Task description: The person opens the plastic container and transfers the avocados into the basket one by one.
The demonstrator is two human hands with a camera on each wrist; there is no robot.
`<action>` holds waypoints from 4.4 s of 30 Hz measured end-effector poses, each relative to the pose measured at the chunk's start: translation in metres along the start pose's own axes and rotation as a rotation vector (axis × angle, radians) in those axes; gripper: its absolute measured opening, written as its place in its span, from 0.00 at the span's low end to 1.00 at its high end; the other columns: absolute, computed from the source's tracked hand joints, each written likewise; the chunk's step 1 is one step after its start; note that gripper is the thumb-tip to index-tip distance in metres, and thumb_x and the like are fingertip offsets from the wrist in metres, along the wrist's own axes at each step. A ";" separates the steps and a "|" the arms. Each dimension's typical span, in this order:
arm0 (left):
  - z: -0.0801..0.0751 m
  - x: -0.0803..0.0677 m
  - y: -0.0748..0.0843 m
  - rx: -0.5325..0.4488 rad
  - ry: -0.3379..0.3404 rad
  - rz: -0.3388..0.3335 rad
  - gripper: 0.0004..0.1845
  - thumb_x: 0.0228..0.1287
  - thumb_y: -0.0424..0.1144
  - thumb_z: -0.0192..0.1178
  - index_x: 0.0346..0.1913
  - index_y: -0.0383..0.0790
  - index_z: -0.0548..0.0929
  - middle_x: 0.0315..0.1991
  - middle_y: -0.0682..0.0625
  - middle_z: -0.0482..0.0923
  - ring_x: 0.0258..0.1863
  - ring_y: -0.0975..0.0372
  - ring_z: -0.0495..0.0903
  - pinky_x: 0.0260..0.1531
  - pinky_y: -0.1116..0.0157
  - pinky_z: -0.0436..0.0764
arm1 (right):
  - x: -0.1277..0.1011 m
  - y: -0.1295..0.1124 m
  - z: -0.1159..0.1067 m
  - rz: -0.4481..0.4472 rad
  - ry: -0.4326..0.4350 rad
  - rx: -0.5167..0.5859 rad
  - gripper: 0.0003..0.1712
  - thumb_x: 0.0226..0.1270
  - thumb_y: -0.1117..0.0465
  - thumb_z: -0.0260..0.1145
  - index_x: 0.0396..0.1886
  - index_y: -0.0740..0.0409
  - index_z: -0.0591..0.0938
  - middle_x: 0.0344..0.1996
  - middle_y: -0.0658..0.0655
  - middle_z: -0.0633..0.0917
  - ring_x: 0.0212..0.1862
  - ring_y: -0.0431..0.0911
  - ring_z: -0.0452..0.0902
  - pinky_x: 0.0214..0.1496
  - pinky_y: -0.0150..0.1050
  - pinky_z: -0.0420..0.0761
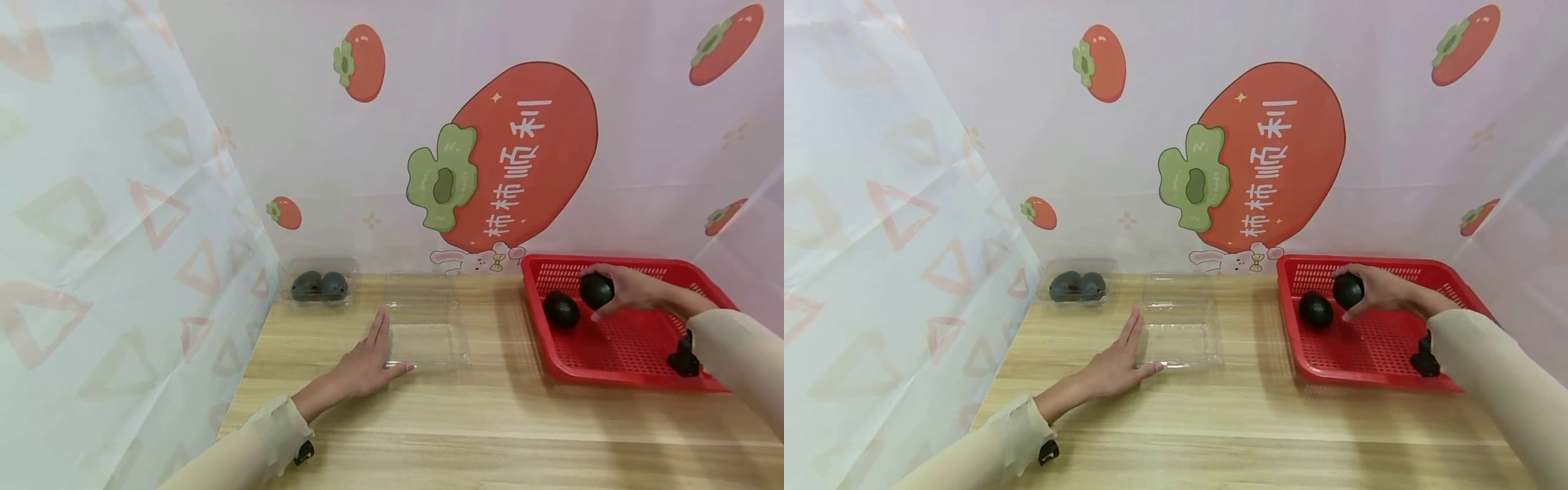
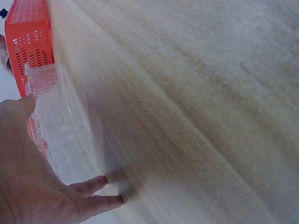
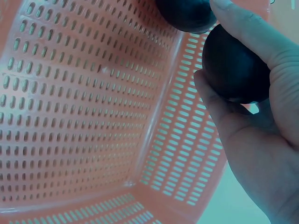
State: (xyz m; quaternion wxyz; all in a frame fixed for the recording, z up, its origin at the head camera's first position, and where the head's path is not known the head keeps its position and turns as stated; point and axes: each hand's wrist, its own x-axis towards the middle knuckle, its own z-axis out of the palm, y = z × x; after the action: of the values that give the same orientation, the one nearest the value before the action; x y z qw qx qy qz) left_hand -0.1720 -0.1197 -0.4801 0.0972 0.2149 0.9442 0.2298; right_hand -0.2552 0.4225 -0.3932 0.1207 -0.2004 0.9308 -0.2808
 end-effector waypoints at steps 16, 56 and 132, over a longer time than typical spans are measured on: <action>-0.001 0.001 0.000 0.008 0.005 0.011 0.61 0.75 0.71 0.54 0.86 0.33 0.34 0.87 0.41 0.27 0.73 0.37 0.69 0.61 0.42 0.80 | 0.004 0.009 0.009 0.011 -0.036 -0.008 0.45 0.47 0.64 0.89 0.65 0.69 0.76 0.58 0.69 0.79 0.58 0.63 0.75 0.55 0.57 0.83; 0.002 0.001 0.000 0.023 0.008 0.016 0.60 0.75 0.69 0.55 0.86 0.32 0.35 0.87 0.40 0.27 0.69 0.35 0.73 0.58 0.42 0.81 | 0.020 0.010 0.018 0.108 -0.183 -0.030 0.48 0.49 0.58 0.88 0.67 0.69 0.75 0.64 0.73 0.74 0.64 0.71 0.67 0.64 0.78 0.70; -0.004 0.001 0.005 0.021 0.000 0.017 0.60 0.75 0.69 0.55 0.85 0.30 0.37 0.87 0.38 0.28 0.76 0.37 0.65 0.66 0.41 0.76 | 0.005 -0.043 0.008 0.155 0.102 -0.269 0.46 0.79 0.46 0.65 0.78 0.76 0.62 0.72 0.83 0.64 0.70 0.80 0.62 0.64 0.78 0.67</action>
State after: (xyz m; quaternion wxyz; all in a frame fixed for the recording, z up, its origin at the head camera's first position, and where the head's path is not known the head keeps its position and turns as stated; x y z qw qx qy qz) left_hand -0.1720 -0.1172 -0.4743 0.0928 0.2241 0.9446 0.2210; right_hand -0.2441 0.3835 -0.3752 0.0668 -0.1280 0.9776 -0.1532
